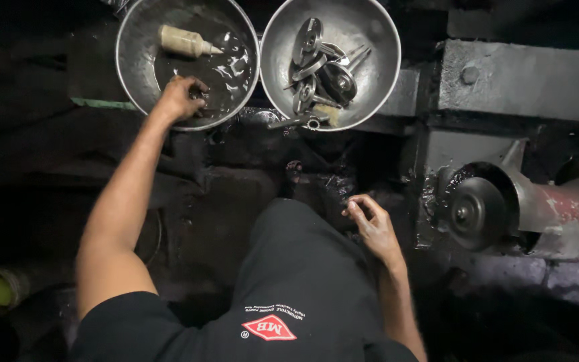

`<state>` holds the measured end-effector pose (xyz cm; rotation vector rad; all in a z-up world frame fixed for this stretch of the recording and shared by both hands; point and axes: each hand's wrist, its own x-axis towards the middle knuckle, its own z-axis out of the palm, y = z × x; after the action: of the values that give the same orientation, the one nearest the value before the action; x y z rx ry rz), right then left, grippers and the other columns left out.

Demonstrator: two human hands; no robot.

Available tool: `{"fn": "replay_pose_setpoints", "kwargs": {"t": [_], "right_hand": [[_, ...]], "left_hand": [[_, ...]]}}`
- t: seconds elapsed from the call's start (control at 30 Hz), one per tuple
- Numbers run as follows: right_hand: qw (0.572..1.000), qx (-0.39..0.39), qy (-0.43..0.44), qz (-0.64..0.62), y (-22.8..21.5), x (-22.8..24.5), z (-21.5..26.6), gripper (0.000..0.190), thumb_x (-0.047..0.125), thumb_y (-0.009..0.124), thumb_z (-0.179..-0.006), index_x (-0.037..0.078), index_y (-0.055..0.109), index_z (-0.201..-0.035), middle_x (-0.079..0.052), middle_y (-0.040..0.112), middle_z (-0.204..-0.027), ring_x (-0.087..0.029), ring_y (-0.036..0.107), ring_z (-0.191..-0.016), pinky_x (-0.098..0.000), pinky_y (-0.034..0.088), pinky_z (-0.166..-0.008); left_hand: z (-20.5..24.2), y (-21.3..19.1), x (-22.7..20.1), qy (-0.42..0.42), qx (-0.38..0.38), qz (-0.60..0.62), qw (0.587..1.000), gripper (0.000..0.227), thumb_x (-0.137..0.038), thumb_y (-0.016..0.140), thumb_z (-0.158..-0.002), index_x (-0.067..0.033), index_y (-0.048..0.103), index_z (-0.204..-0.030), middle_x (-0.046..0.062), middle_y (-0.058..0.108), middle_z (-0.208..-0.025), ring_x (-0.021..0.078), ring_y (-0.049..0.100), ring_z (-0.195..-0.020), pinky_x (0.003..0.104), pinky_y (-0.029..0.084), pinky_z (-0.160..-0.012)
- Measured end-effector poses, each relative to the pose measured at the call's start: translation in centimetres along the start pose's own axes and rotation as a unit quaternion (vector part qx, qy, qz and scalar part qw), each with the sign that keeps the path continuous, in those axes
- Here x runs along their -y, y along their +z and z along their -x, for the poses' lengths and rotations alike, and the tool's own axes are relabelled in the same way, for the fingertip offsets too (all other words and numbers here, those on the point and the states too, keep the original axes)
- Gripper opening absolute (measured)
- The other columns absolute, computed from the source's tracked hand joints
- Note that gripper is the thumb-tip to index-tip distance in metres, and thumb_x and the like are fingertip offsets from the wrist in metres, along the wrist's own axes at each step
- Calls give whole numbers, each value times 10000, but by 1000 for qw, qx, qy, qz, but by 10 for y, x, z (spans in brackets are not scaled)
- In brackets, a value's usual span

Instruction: The person repeatedly picks up small metal parts from a bowl, grinds them against a rotating grinding wheel, and returns them to the bowl. The person also wipes their hands with a rag and moves around the workshop.

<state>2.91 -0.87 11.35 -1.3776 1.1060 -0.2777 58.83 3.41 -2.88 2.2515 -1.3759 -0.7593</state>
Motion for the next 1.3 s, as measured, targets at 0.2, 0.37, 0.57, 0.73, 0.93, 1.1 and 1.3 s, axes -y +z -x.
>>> {"fn": "replay_pose_setpoints", "kwargs": {"t": [0.2,0.37,0.57,0.73,0.93,1.1,1.3], "right_hand": [[1000,-2,24,8,-7,3,0,239,240,618,-1018,23,689,-1087,-37,722,-897,-93,631,-807,-266,504,-723],[1000,-1,6,8,-6,3,-3,221,230,625,-1017,28,689,-1081,-33,725,-873,-75,641,-831,-241,521,-756],[1000,-14,25,-10,-2,8,-12,221,231,627,-1020,24,695,-1060,-27,705,-864,-76,614,-800,-249,488,-712],[999,-3,31,-39,-4,8,-10,226,237,628,-1011,31,698,-1075,-27,709,-874,-80,604,-801,-257,477,-682],[999,-31,24,-34,-10,5,1,218,227,622,-1029,23,689,-1062,-25,710,-893,-82,641,-839,-252,521,-734],[988,-92,-16,-120,-23,-3,17,201,175,614,-1038,15,645,-1156,-38,674,-945,-102,660,-893,-263,546,-802],[951,-182,-29,-248,-49,-25,48,240,168,612,-1042,15,627,-1226,-55,686,-1022,-114,638,-938,-270,530,-846]], "left_hand": [[-5,-2,-8,29,-85,1,996,358,-83,833,-824,-97,734,-1168,204,624,-1170,356,630,-1103,416,532,-979],[8,-23,-27,82,-207,-51,974,479,-30,742,-923,5,626,-1387,266,522,-1282,433,600,-1124,470,518,-964],[7,-47,-76,18,-229,168,959,364,-307,544,-1137,-36,541,-1380,127,460,-1252,250,698,-968,357,606,-725],[2,-50,-127,179,-287,266,903,341,-216,401,-1212,-7,456,-1476,122,513,-1329,235,694,-1143,330,663,-959],[58,34,-250,231,-93,498,831,338,-163,654,-1065,-24,475,-1316,78,624,-1197,160,655,-987,297,591,-890],[105,103,-352,146,117,592,784,294,33,742,-904,-29,541,-1110,82,593,-1165,169,698,-1029,298,627,-856],[129,160,-408,307,113,430,842,428,71,892,-733,3,559,-993,117,583,-1119,214,634,-1010,338,577,-862]]}}
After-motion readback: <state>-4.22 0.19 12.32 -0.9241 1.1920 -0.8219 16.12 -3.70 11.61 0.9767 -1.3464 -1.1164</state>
